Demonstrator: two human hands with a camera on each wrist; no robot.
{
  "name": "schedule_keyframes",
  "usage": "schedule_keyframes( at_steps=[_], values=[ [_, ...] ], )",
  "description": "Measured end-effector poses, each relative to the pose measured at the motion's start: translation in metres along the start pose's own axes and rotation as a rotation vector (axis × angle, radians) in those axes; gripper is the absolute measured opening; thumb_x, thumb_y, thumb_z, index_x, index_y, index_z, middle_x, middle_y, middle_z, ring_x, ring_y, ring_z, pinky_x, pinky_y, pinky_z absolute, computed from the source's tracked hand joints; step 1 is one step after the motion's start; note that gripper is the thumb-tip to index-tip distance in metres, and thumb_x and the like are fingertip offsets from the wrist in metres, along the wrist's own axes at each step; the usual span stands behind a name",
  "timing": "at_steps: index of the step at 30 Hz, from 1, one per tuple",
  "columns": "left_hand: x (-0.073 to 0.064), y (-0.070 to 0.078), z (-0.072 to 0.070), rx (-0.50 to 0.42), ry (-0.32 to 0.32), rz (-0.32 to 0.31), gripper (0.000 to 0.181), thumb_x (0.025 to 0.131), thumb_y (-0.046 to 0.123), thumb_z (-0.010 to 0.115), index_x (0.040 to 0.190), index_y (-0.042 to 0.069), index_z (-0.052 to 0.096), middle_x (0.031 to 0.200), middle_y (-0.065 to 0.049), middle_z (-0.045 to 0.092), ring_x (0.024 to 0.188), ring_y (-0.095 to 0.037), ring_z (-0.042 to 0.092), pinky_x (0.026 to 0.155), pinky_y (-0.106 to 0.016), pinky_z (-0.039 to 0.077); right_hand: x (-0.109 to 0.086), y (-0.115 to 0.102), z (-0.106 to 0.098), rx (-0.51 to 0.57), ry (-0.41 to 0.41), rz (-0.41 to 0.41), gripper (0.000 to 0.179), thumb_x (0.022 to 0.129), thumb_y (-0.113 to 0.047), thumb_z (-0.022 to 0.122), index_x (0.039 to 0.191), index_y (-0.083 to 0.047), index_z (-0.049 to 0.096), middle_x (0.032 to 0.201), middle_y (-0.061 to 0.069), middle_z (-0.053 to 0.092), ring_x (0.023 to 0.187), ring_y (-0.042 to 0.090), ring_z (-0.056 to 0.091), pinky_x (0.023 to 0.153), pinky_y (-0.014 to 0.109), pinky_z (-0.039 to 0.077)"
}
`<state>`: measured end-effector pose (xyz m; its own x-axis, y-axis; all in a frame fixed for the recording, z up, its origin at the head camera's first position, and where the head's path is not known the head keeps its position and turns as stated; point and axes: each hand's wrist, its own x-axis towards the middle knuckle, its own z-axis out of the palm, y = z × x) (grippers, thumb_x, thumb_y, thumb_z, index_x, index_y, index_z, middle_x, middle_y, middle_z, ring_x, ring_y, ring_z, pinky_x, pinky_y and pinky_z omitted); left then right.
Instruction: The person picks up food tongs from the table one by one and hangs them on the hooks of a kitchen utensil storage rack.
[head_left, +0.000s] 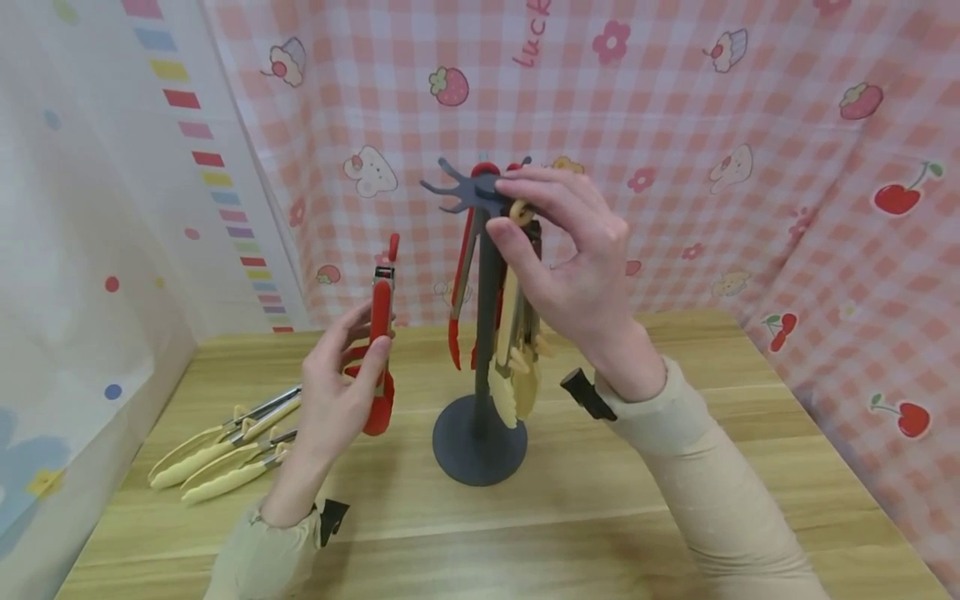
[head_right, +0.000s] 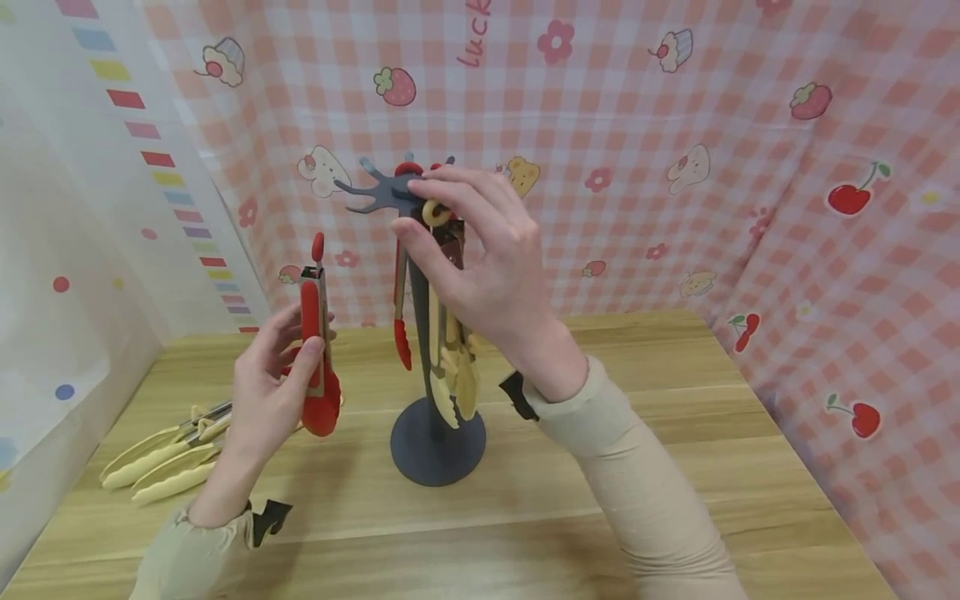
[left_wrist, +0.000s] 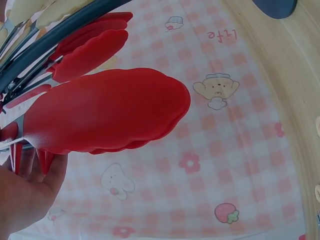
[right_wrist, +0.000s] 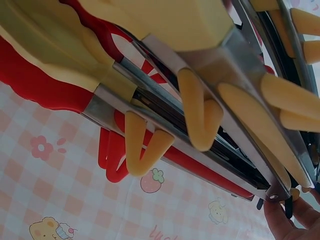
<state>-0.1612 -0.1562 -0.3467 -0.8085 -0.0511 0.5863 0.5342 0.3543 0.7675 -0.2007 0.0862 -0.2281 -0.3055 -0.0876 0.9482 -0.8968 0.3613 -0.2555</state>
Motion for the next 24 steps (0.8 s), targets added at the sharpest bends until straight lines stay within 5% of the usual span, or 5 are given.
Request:
schedule_keyframes(
  at_steps=[24],
  values=[
    [0.018, 0.008, 0.009, -0.094, 0.012, 0.045, 0.04, 0.105, 0.005, 0.06, 0.145, 0.004, 0.06, 0.125, -0.026, 0.074, 0.102, 0.009, 0.067, 0.088, -0.011, 0.055, -0.001, 0.0, 0.001, 0.007, 0.007, 0.0, 0.063, 0.1, -0.057, 0.064, 0.113, 0.002, 0.078, 0.118, 0.022, 0.076, 0.114, 0.032, 0.068, 0.099, 0.026, 0.06]
  ],
)
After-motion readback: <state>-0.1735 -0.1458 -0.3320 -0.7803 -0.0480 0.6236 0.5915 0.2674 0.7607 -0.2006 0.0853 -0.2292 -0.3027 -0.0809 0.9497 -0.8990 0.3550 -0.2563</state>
